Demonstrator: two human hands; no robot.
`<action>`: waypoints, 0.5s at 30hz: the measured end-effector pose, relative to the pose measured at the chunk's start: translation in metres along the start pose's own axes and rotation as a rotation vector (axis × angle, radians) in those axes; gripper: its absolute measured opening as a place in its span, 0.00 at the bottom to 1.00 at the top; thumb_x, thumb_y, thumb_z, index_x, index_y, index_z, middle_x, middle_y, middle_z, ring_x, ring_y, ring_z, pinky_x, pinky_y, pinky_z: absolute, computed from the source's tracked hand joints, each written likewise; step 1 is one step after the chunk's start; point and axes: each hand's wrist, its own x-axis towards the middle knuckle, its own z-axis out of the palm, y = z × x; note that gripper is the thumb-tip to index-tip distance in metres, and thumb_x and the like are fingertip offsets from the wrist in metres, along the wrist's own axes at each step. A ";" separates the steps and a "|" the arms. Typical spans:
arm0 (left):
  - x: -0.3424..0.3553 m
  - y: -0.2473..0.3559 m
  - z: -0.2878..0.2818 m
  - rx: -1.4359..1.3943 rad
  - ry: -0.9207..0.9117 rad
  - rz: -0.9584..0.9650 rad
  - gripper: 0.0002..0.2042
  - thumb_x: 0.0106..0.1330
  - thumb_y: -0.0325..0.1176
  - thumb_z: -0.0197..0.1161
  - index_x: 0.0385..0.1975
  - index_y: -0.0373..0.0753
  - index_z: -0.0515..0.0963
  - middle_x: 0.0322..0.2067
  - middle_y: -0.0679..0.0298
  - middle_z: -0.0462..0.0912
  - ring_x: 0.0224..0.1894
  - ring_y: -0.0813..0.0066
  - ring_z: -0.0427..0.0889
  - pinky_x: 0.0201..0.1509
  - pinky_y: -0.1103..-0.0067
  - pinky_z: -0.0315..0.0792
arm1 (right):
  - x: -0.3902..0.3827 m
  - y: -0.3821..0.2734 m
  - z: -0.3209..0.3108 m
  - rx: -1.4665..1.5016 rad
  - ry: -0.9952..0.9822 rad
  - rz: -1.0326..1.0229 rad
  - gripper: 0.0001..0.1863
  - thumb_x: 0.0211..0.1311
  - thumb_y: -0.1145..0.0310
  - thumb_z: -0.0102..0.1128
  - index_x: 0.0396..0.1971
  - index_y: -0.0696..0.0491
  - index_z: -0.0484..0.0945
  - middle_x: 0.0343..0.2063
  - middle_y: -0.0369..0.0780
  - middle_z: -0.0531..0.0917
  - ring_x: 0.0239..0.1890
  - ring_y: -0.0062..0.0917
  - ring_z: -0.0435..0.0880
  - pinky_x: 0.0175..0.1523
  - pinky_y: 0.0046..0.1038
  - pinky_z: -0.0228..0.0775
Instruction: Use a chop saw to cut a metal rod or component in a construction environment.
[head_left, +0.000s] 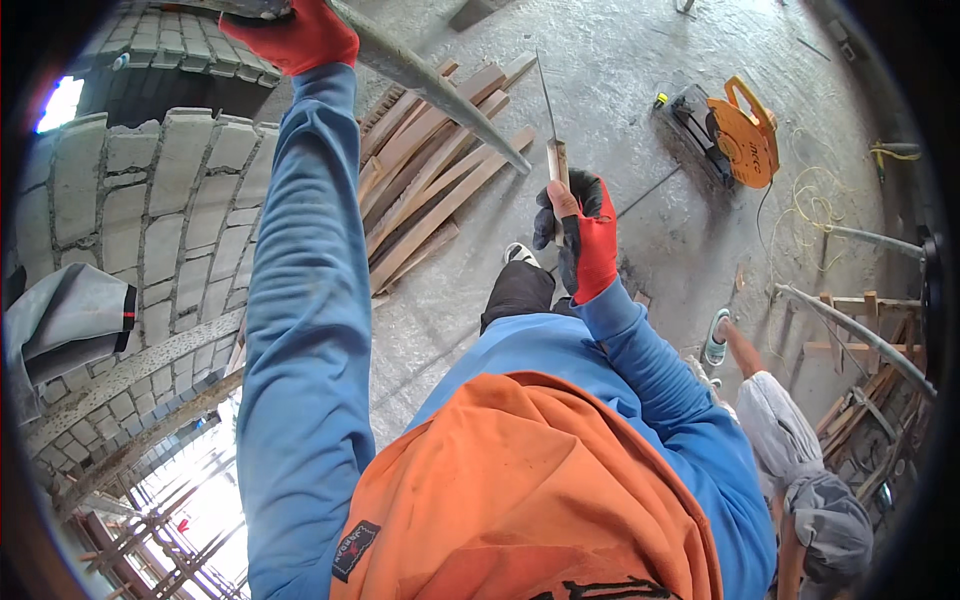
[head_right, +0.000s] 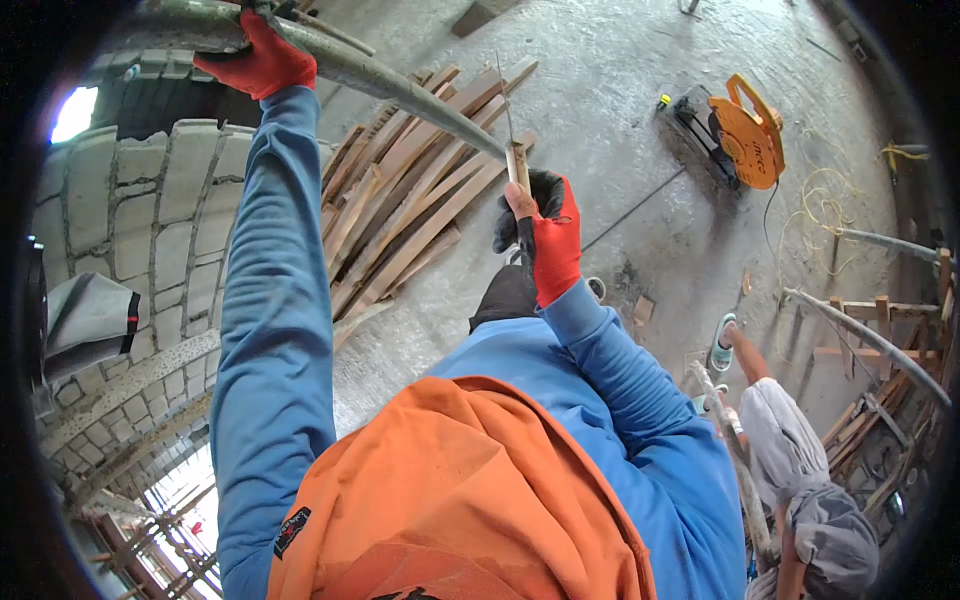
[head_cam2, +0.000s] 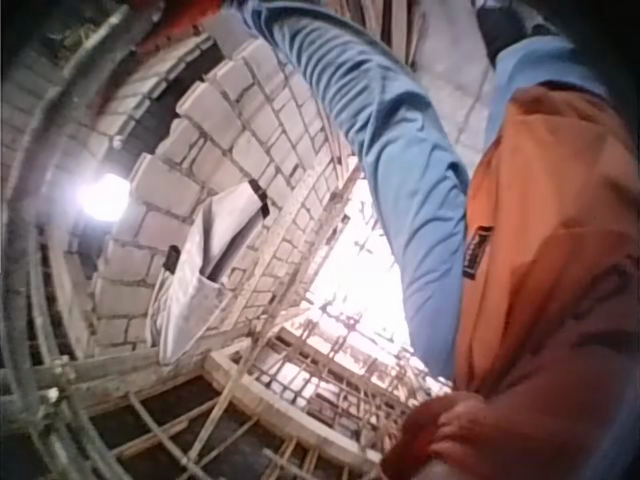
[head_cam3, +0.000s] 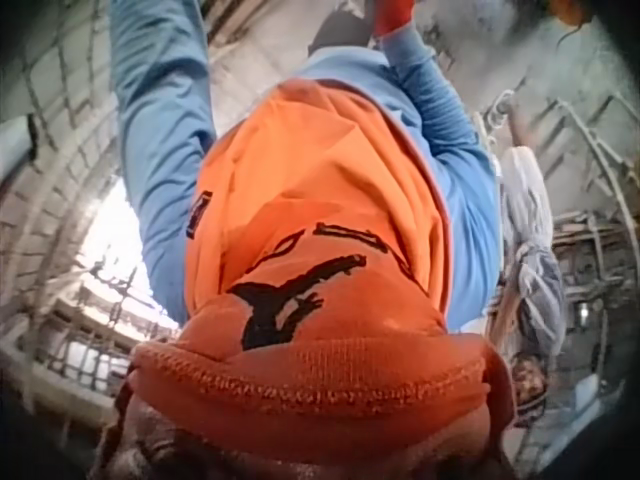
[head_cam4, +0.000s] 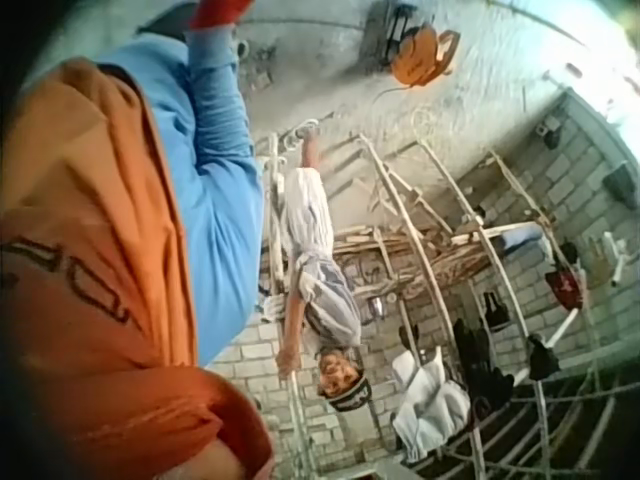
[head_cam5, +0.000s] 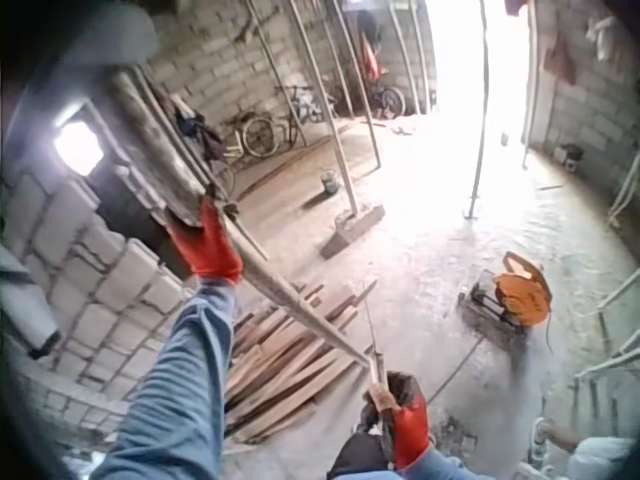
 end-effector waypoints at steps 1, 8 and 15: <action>0.000 0.001 0.000 0.017 -0.005 0.017 0.38 0.65 0.44 0.64 0.64 0.22 0.57 0.63 0.44 0.65 0.64 0.58 0.65 0.69 0.71 0.56 | 0.000 0.000 0.000 -0.009 0.003 -0.003 0.14 0.64 0.65 0.63 0.41 0.57 0.70 0.25 0.37 0.77 0.17 0.19 0.75 0.19 0.24 0.69; 0.001 0.006 -0.003 -0.001 -0.027 0.014 0.33 0.64 0.43 0.65 0.60 0.24 0.63 0.55 0.46 0.71 0.55 0.59 0.71 0.61 0.70 0.63 | 0.003 0.006 -0.001 -0.046 -0.009 -0.008 0.15 0.63 0.65 0.65 0.41 0.57 0.71 0.25 0.37 0.77 0.16 0.19 0.75 0.19 0.24 0.68; 0.001 0.017 0.000 -0.092 -0.032 -0.058 0.27 0.63 0.41 0.65 0.56 0.28 0.67 0.48 0.52 0.77 0.47 0.62 0.75 0.54 0.71 0.68 | 0.025 0.034 0.000 -0.218 -0.190 0.153 0.13 0.62 0.67 0.64 0.41 0.57 0.74 0.25 0.36 0.78 0.16 0.15 0.74 0.19 0.20 0.66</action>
